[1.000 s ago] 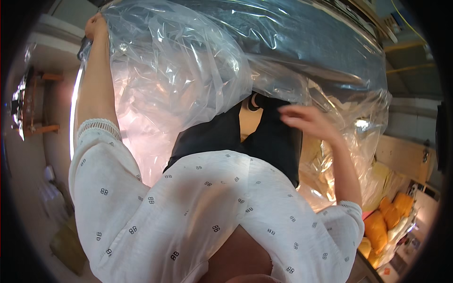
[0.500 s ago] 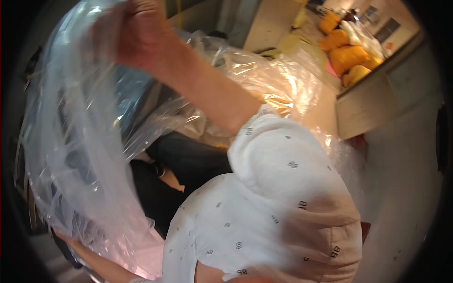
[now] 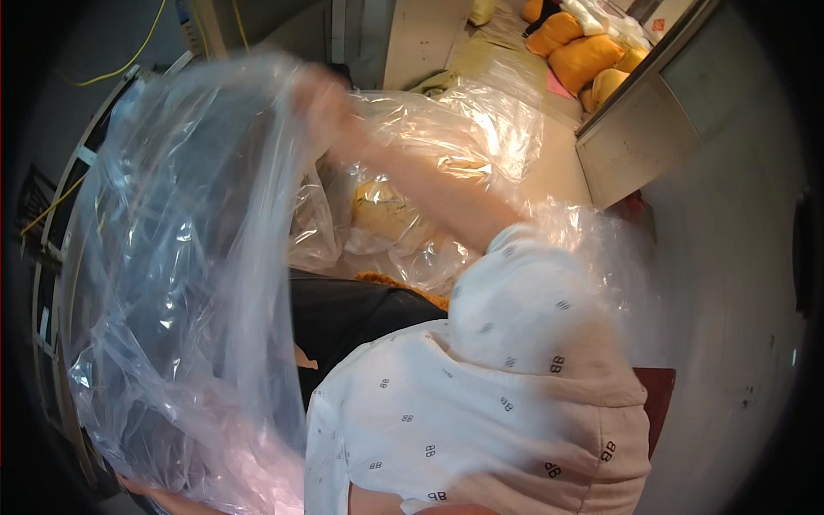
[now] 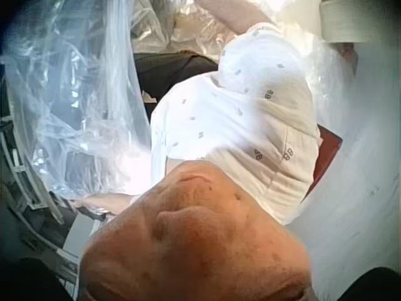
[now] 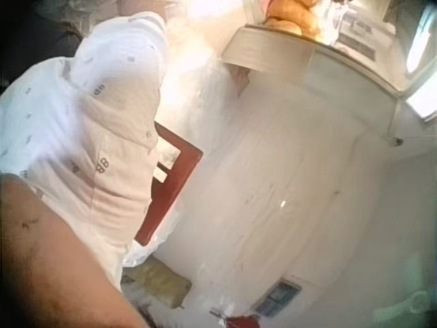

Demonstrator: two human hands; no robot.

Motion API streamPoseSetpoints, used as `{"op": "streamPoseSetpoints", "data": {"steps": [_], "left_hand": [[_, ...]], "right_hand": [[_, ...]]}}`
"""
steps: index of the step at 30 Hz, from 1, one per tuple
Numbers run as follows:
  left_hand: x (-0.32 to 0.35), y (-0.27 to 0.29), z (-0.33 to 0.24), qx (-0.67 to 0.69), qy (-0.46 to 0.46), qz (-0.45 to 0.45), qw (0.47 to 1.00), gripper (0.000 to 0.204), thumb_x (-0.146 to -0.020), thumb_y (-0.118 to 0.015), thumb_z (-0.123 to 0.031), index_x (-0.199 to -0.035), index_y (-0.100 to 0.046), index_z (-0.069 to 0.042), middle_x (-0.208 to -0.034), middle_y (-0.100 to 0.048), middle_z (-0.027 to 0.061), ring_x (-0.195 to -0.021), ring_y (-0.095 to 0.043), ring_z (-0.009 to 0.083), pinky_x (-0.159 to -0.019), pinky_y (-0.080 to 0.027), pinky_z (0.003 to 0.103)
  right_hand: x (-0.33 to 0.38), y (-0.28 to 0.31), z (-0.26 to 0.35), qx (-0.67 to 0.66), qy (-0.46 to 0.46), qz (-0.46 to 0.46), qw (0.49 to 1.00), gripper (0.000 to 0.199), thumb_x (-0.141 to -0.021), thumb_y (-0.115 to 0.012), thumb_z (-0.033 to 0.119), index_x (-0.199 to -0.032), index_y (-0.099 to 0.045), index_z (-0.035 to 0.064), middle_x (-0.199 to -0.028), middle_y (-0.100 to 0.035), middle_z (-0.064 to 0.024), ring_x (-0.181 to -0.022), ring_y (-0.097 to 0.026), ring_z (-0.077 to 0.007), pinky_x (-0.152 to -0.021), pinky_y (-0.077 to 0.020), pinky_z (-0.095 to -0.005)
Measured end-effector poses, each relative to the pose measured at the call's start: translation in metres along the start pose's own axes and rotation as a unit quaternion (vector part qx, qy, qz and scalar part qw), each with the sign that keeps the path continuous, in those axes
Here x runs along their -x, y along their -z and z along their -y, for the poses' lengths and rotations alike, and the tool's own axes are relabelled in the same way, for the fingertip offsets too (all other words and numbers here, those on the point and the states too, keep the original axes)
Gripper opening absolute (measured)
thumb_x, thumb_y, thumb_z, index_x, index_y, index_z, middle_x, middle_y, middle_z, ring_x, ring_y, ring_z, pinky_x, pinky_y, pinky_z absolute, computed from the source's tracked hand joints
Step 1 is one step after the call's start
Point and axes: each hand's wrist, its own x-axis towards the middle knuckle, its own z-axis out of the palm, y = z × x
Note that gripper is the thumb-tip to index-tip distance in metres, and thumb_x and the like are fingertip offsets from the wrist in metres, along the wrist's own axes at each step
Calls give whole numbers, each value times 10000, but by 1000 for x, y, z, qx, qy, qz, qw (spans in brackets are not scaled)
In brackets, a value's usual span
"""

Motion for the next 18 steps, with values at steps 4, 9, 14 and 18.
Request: {"op": "streamPoseSetpoints", "data": {"steps": [4,9,14,18], "left_hand": [[-15,-41,-10,-1,-1,1,1000,381,-900,-477,-303,-1127,-552,-6,-1117,-576,130,-1005,-542,247,-865,-406,302],[4,-33,-79,15,131,-133,982,414,-875,-505,-375,-1076,-593,-24,-1081,-600,123,-969,-565,240,-840,-413,298],[39,13,-31,-81,133,-194,968,385,-864,-517,-383,-1041,-613,-55,-1004,-633,102,-924,-588,247,-817,-425,313],[100,127,59,-261,197,-113,938,368,-857,-508,-395,-994,-624,-73,-955,-642,105,-885,-597,272,-772,-439,333]], "right_hand": [[-148,148,164,400,97,-153,899,312,-889,-427,279,-1041,-525,25,-922,-566,-186,-894,-543,-335,-765,-429,-410],[-186,93,168,455,482,-183,725,233,-841,-485,235,-994,-538,68,-1022,-556,-151,-934,-540,-312,-757,-444,-395],[-46,33,44,569,400,191,693,595,-737,-636,310,-1263,-397,168,-1288,-390,-102,-1169,-372,-304,-916,-335,-490],[5,5,-77,472,138,494,717,651,-701,-695,262,-1277,-408,159,-1353,-342,-132,-1242,-323,-311,-982,-302,-457]]}}
